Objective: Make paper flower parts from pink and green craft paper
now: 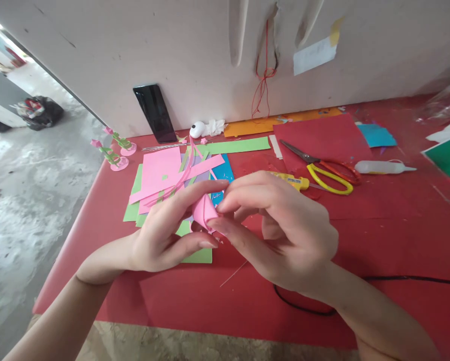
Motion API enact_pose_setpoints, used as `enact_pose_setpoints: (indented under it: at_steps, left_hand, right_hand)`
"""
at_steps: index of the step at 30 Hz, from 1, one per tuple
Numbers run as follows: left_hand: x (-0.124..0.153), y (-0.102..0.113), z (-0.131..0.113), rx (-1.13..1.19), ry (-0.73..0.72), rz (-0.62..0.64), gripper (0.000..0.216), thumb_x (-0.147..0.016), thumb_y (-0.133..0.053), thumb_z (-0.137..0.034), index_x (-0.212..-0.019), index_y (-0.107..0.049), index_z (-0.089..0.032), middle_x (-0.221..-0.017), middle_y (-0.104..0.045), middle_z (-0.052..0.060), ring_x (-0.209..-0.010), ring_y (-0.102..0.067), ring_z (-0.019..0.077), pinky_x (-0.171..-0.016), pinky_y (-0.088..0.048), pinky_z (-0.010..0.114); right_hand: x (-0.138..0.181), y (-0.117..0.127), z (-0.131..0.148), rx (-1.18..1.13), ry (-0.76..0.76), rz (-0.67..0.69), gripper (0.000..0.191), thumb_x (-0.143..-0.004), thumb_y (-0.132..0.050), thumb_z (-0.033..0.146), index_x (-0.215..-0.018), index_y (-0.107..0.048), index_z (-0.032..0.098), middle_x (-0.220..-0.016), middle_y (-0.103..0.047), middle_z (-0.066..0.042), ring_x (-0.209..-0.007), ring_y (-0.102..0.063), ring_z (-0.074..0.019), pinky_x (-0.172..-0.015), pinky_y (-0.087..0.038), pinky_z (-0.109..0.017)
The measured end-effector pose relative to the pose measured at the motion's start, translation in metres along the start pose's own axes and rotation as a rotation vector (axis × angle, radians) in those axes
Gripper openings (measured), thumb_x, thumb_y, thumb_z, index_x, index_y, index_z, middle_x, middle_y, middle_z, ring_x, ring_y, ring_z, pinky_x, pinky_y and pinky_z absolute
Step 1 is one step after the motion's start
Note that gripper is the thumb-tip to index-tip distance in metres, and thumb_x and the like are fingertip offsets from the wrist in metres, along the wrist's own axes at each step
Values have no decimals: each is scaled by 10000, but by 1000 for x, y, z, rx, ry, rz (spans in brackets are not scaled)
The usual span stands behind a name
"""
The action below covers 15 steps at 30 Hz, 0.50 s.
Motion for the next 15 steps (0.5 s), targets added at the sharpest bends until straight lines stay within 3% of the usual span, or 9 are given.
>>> enact_pose_setpoints:
  at_steps: [3,5,11,15]
  left_hand:
    - [-2,2,-4,-116,-81,21,489,-963,-426,-295,-1377,-324,-56,-1213,-639,167,-1095,-651,189,-814,-600,274]
    - [-2,2,-7,-177,-125,13,500,-968,-416,-310,-1366,-334,-20,-1184,-649,176,-992,-671,160,-817,-587,260]
    - [-2,1,-8,-313,-135,-50,399,-996,-329,-346,-1230,-447,-45,-793,-652,42,-654,-575,80,-595,-519,178]
    - [-3,4,-6,-226,-155,-115,413,-994,-313,-371,-1198,-459,-42,-821,-654,26,-709,-611,59,-654,-515,147]
  right_hand:
    - [-4,-2,3,26,29,71,54,-923,-505,243,-870,-499,232,-701,-573,39,-636,-554,-62,-520,-449,-238]
    - [-5,-3,7,79,64,104,74,-944,-463,266,-878,-481,239,-632,-528,48,-588,-525,-71,-504,-429,-251]
    - [-4,-7,9,184,89,191,89,-940,-430,202,-923,-482,272,-694,-562,41,-560,-523,-99,-499,-442,-271]
    - [-2,-11,11,187,122,195,115,-945,-405,197,-914,-470,287,-685,-557,49,-543,-528,-109,-494,-456,-263]
Point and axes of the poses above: each hand's wrist, its own x-axis away from the middle knuckle, its own y-axis out of the back of the hand, z = x × y, the point moved 7 cm from there along -x, towards the middle knuckle
